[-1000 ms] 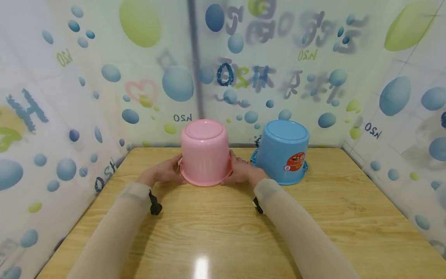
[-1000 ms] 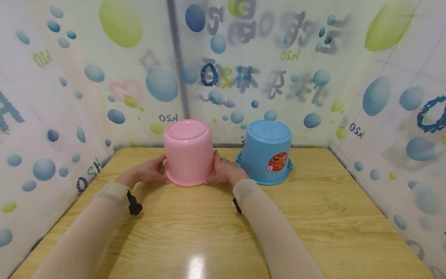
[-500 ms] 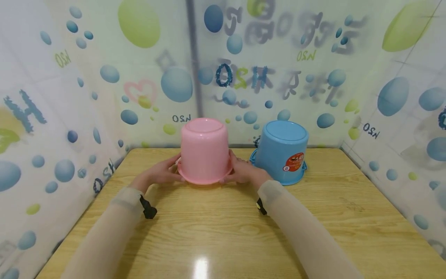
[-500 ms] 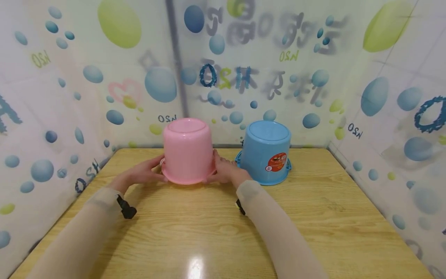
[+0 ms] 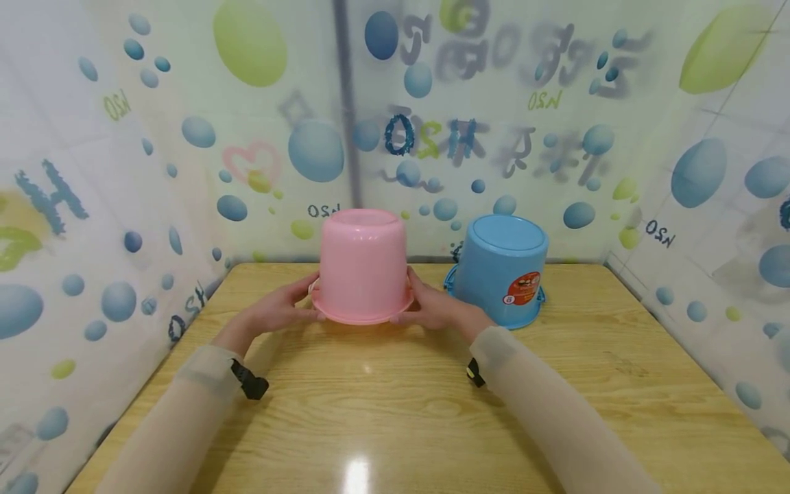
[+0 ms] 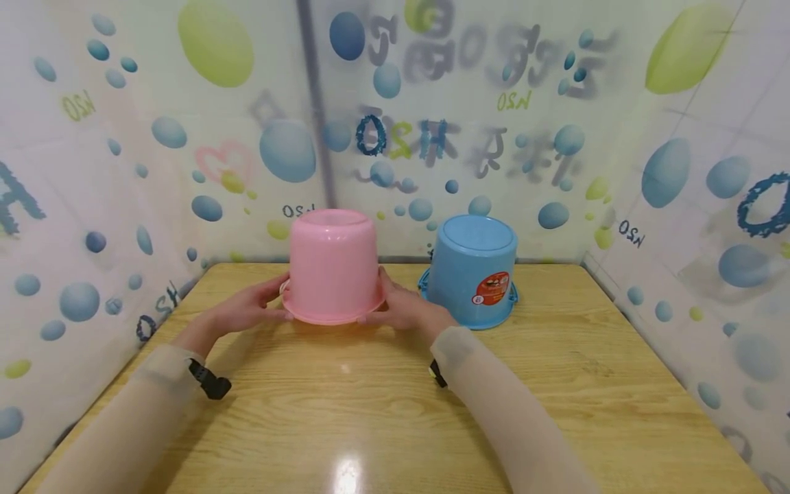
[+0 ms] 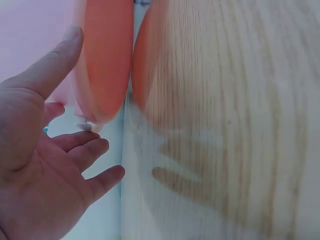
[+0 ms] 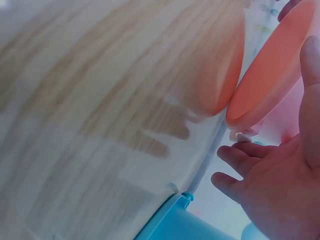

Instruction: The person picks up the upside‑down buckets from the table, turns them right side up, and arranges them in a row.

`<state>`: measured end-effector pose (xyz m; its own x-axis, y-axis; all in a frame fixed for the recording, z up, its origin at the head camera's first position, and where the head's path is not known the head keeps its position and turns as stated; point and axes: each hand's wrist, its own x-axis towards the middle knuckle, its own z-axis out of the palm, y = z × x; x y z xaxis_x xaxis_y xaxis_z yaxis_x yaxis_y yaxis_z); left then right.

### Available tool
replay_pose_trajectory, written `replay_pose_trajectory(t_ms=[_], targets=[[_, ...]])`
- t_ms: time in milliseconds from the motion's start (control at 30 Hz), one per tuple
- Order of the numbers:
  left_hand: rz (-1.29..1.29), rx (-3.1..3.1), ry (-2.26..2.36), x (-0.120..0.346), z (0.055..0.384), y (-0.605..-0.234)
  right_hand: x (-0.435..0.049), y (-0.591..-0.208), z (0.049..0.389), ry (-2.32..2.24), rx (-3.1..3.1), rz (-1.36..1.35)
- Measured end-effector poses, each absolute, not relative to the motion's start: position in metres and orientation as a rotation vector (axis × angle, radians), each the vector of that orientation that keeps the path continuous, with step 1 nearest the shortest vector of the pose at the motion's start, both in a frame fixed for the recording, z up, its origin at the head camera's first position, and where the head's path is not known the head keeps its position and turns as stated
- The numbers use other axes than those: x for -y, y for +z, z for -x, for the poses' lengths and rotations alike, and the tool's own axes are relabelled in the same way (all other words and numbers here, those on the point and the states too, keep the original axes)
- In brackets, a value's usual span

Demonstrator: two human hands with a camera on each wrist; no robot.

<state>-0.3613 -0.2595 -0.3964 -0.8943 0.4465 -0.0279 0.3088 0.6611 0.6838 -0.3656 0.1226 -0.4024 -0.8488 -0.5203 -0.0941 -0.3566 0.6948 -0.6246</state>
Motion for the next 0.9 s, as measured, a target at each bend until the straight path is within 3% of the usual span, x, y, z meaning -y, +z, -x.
replay_pose_trajectory(t_ms=[900], targets=[[-0.609,-2.7,1.325,0.253,0.332,-0.382,-0.132,-0.387,0.344,-1.089,-2.637,0.73]])
